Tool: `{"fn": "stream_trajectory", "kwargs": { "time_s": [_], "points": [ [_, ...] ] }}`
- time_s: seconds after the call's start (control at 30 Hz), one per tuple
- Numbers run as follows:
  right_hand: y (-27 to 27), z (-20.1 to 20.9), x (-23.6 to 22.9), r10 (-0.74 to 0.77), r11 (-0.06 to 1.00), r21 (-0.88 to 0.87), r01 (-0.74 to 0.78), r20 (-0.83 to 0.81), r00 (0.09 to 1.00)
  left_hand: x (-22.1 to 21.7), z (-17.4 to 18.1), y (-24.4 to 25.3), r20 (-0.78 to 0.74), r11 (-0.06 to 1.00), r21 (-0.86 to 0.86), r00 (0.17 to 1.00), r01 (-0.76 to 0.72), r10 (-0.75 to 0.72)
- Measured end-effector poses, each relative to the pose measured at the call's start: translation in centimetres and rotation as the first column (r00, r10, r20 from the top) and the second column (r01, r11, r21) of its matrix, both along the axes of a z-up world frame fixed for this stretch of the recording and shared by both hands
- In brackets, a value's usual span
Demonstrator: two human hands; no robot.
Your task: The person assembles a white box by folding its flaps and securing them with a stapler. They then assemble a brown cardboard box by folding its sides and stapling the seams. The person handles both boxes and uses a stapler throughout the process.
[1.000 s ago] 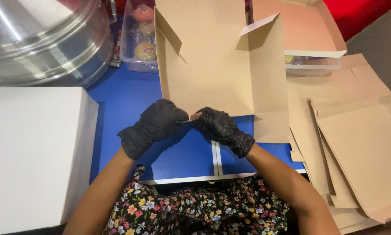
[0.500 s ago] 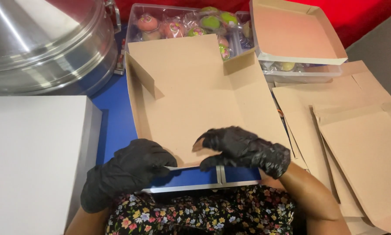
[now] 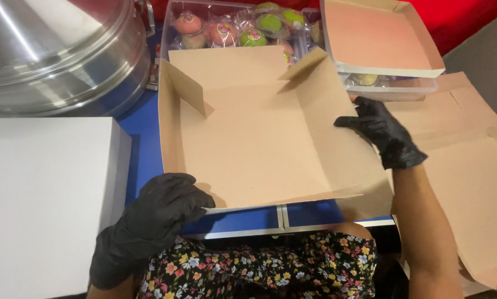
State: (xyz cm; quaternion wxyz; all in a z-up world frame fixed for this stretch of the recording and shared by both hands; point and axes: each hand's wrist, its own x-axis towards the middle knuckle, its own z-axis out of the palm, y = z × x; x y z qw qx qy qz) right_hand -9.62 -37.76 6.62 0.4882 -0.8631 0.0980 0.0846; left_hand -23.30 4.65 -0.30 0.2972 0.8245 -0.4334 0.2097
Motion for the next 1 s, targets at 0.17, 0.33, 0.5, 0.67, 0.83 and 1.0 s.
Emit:
{"fn": "stream_trajectory", "kwargs": {
  "time_s": [0.17, 0.33, 0.5, 0.67, 0.83, 1.0],
  "points": [
    [2.0, 6.5, -3.0, 0.109, 0.989, -0.079, -0.126, -0.188, 0.976, -0.9, 3.0, -0.2, -0.229, 0.99, 0.089, 0.97, 0.105, -0.082],
    [2.3, 0.1, -2.6, 0.255, 0.749, -0.498, -0.436, -0.391, 0.884, 0.2, -4.0, -3.4, -0.3, 0.995, 0.02, 0.95, 0.094, -0.083],
    [1.2, -3.6, -0.7, 0.416, 0.772, -0.359, -0.524, -0.337, 0.845, 1.3, -7.6, -5.2, -0.31, 0.993, 0.11, 0.951, 0.029, 0.007],
    [0.3, -5.8, 1.9, 0.47, 0.796, -0.378, -0.473, -0.108, 0.876, 4.1, -12.0, -3.1, -0.096, 0.99, -0.031, 0.986, -0.139, 0.136],
    [1.2, -3.0, -0.7, 0.559, 0.754, -0.394, -0.526, -0.037, 0.828, 3.1, -14.5, -2.4, -0.131, 0.923, 0.183, 0.922, -0.338, 0.364],
    [-0.3, -4.6, 0.4, 0.459, 0.742, -0.506, -0.44, -0.095, 0.883, 2.6, -12.9, -3.5, -0.234, 0.92, 0.201, 0.896, -0.336, 0.379]
  ]
}}
